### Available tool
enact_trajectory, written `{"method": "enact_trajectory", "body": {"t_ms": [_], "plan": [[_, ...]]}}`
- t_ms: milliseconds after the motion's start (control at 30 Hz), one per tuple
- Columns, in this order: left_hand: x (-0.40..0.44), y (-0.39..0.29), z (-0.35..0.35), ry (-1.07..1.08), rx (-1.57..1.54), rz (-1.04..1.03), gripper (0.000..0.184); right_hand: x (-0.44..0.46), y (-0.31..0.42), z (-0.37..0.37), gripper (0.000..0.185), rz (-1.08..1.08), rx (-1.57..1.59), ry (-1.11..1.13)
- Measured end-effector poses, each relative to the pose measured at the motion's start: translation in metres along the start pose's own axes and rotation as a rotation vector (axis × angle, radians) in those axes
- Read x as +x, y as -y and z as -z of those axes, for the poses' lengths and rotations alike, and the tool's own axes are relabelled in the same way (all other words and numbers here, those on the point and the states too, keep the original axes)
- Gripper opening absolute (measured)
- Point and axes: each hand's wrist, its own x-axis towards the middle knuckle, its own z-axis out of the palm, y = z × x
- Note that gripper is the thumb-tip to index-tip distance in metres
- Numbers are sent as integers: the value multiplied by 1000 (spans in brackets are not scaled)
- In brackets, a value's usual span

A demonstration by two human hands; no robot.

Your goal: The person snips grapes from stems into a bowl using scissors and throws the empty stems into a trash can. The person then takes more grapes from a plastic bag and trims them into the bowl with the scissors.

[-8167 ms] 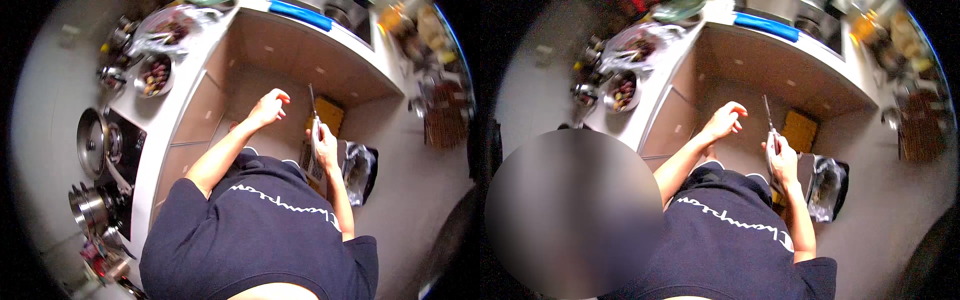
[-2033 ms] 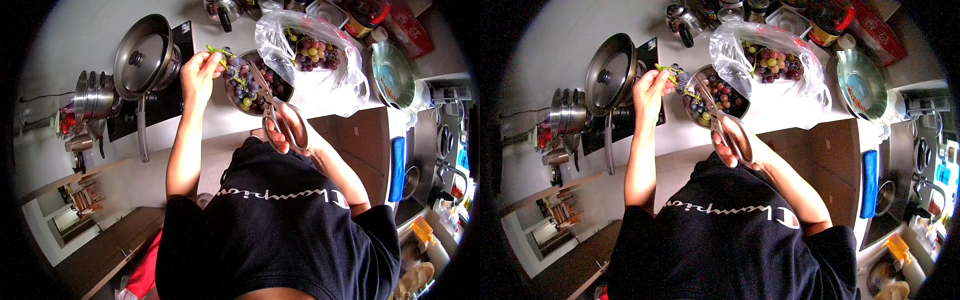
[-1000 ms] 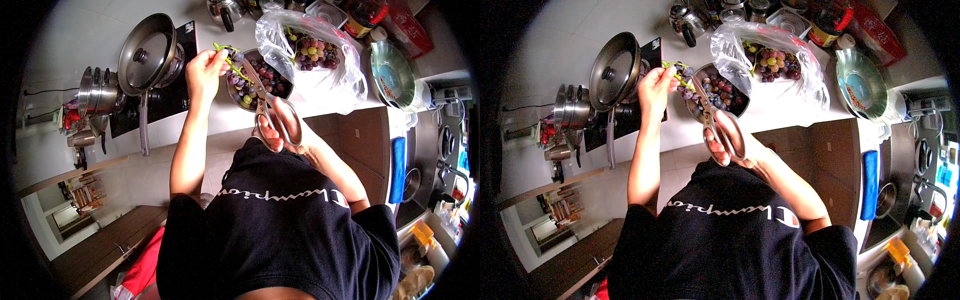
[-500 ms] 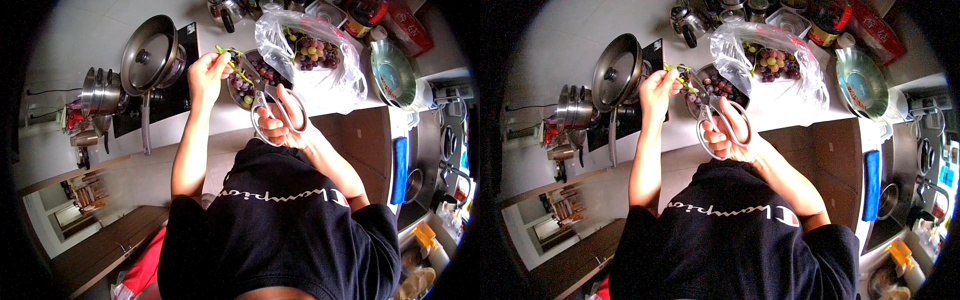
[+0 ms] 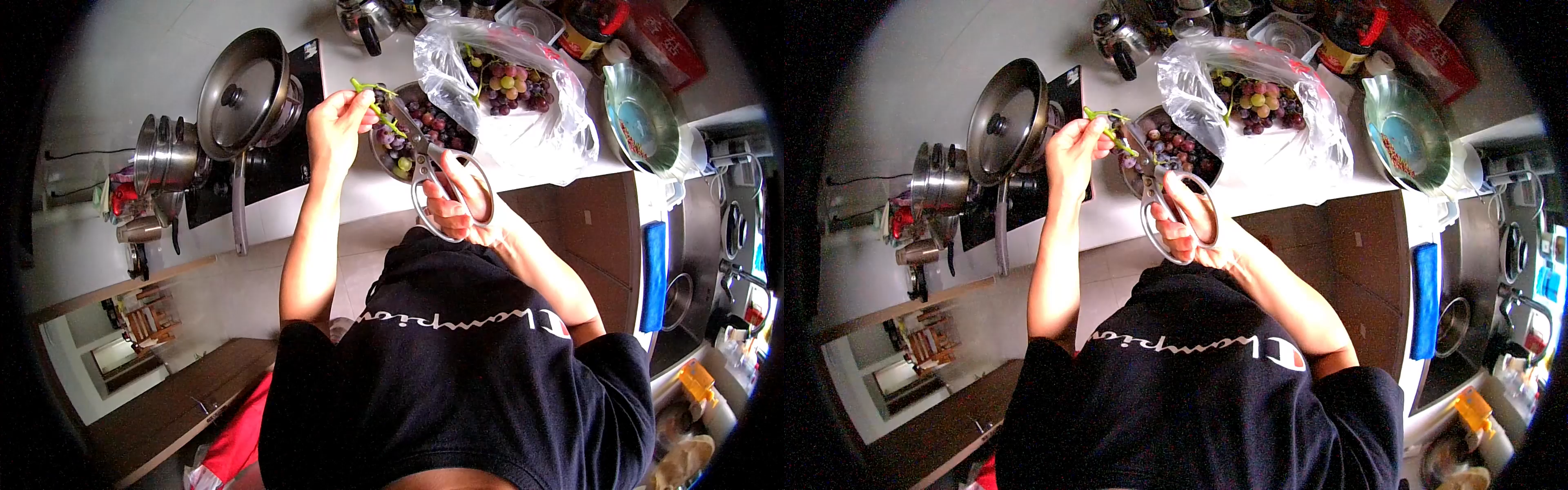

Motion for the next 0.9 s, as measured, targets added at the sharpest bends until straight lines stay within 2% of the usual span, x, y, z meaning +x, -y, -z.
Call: {"method": "enact_trajectory", "body": {"t_ms": [167, 200, 233, 300, 367, 500, 567, 633, 900], "plan": [[3, 1, 6, 14, -26, 1, 17, -10, -1, -6, 49, 67, -220, -154], [3, 0, 7, 18, -37, -2, 18, -11, -3, -3, 50, 88, -242, -69], [4, -1, 8, 18, -37, -3, 18, -14, -3, -2, 51, 23, -241, -97], [5, -3, 13, 54, -26, -23, 18, -18, -3, 3, 52, 35, -313, -176], [8, -4, 17, 85, -2, -44, 18, -25, 5, 0, 61, 87, -447, -181], [9, -5, 18, 168, 79, -80, 17, -26, 18, -19, 61, 76, -601, -223], [10, -5, 17, 214, 106, -124, 18, -20, 20, -20, 59, 92, -610, -212], [8, -9, 14, 215, 101, -131, 17, -20, 23, -27, 49, 57, -617, -232], [7, -11, 13, 236, 118, -161, 17, -15, 20, -27, 48, 73, -591, -218]]}}
